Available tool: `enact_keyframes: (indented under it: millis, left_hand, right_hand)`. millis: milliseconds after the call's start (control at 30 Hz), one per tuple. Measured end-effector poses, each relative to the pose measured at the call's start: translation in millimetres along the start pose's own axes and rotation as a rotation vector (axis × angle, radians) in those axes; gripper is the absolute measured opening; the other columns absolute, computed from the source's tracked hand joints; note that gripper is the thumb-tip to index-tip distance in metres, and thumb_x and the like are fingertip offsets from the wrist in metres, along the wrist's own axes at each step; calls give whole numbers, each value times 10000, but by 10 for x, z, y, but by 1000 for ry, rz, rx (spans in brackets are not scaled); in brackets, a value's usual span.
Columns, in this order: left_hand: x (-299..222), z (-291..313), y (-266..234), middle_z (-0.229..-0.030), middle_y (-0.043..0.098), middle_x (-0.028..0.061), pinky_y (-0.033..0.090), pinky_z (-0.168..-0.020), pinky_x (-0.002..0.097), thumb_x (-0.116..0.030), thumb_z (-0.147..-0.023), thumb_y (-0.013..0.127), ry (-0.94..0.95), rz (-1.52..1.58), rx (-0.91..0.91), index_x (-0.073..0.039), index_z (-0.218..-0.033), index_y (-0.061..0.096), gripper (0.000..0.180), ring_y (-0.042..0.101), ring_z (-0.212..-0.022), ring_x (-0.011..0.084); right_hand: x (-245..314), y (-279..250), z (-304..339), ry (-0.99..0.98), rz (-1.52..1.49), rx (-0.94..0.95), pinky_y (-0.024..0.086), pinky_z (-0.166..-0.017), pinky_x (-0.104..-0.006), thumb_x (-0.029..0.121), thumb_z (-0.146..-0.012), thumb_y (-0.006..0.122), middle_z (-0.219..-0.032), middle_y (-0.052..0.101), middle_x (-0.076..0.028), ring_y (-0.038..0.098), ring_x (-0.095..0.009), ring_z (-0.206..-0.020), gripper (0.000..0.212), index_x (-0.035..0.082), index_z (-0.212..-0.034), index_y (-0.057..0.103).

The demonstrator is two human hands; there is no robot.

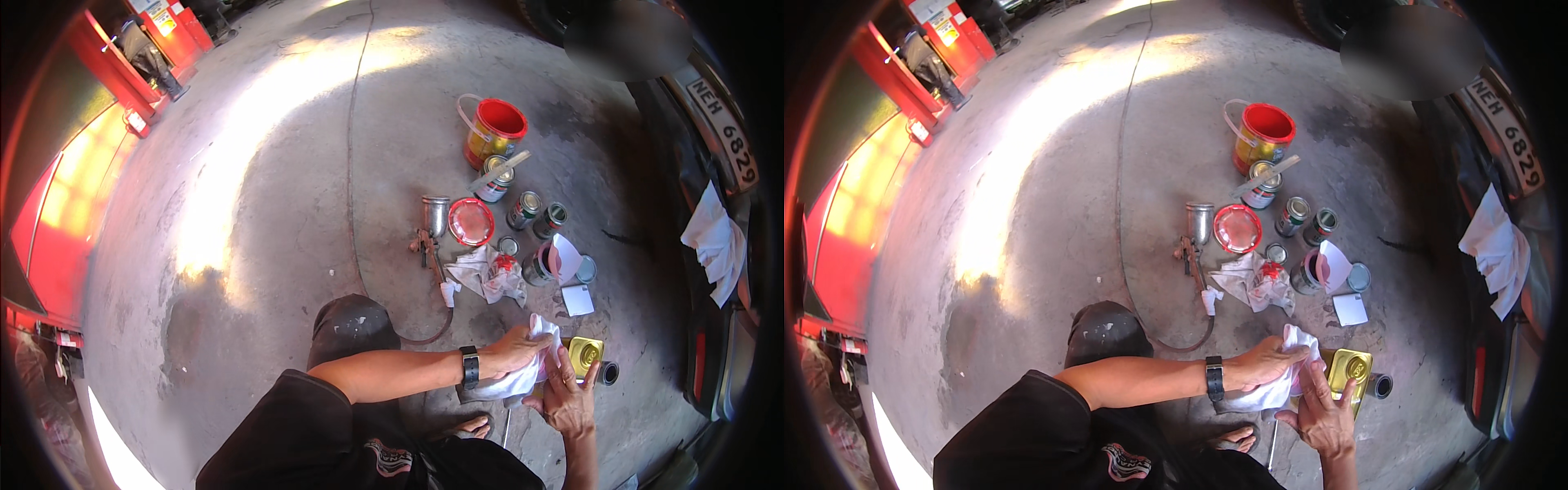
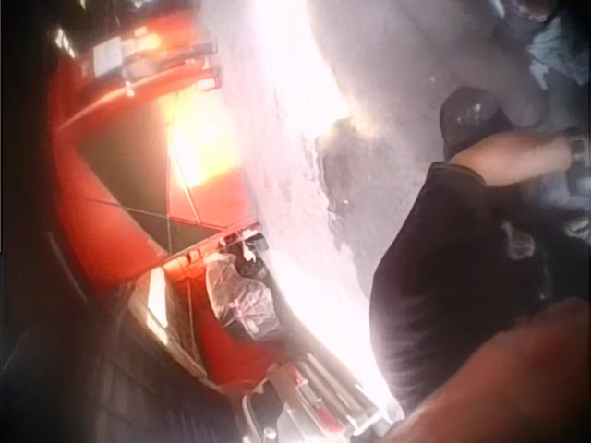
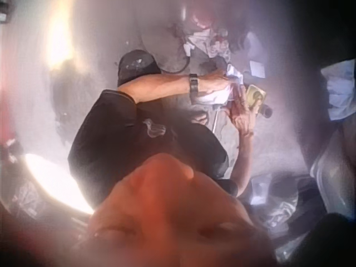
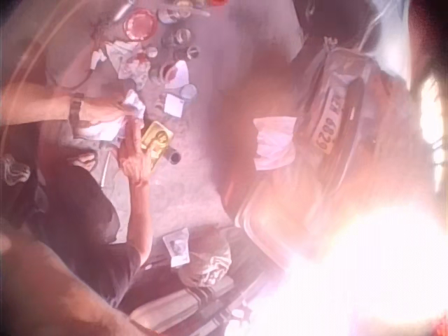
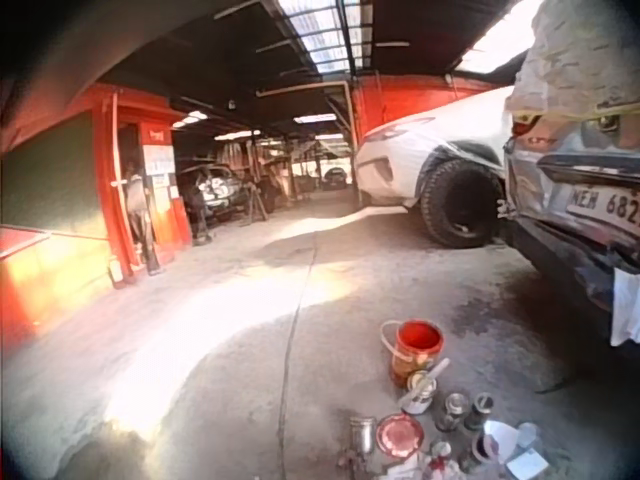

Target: The person sits on the floor and cleans hands and a paint sprayer using a cloth and solvent from a yellow tin. The person then stands, walks through the garage, and connects the sprayer to an air compressor.

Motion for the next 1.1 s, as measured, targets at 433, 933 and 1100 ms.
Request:
enact_keyframes:
  millis: [433, 933, 1100]
  left_hand:
    - [-230, 35, -16, -812, 674, 60, 489, -680, 342, -258, -974, 615, 280, -321, -36, -4, -988, 646, 256, 572, -741, 109]
    - [-439, 130, 309, -1093, 678, 32, 548, -795, 268, -117, -997, 616, 184, -76, 306, -18, -1244, 597, 267, 646, -956, 95]
    - [-301, 84, 197, -1105, 678, 55, 532, -820, 276, -116, -1003, 603, 240, -125, 193, 8, -1248, 596, 275, 633, -984, 96]
  right_hand:
    - [67, -6, -22, -33, 26, 55, 96, -1134, -727, 679, -871, 464, -1460, 522, -33, 186, -213, -1522, 688, 98, -1109, 745]
    - [-224, -79, 203, 160, -144, 108, 81, -1200, -623, 605, -916, 491, -1557, 403, 16, 134, -175, -1528, 618, 141, -1290, 659]
    - [-31, -108, 93, 7, 124, 29, -10, -1221, -583, 601, -938, 452, -1465, 517, -12, 152, -153, -1521, 629, 127, -1301, 650]
Point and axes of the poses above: each hand's wrist, its own z-axis away from the middle knuckle, its own y-axis out of the palm, x = y × z, the point moved 9 cm from there along -z, towards the middle knuckle
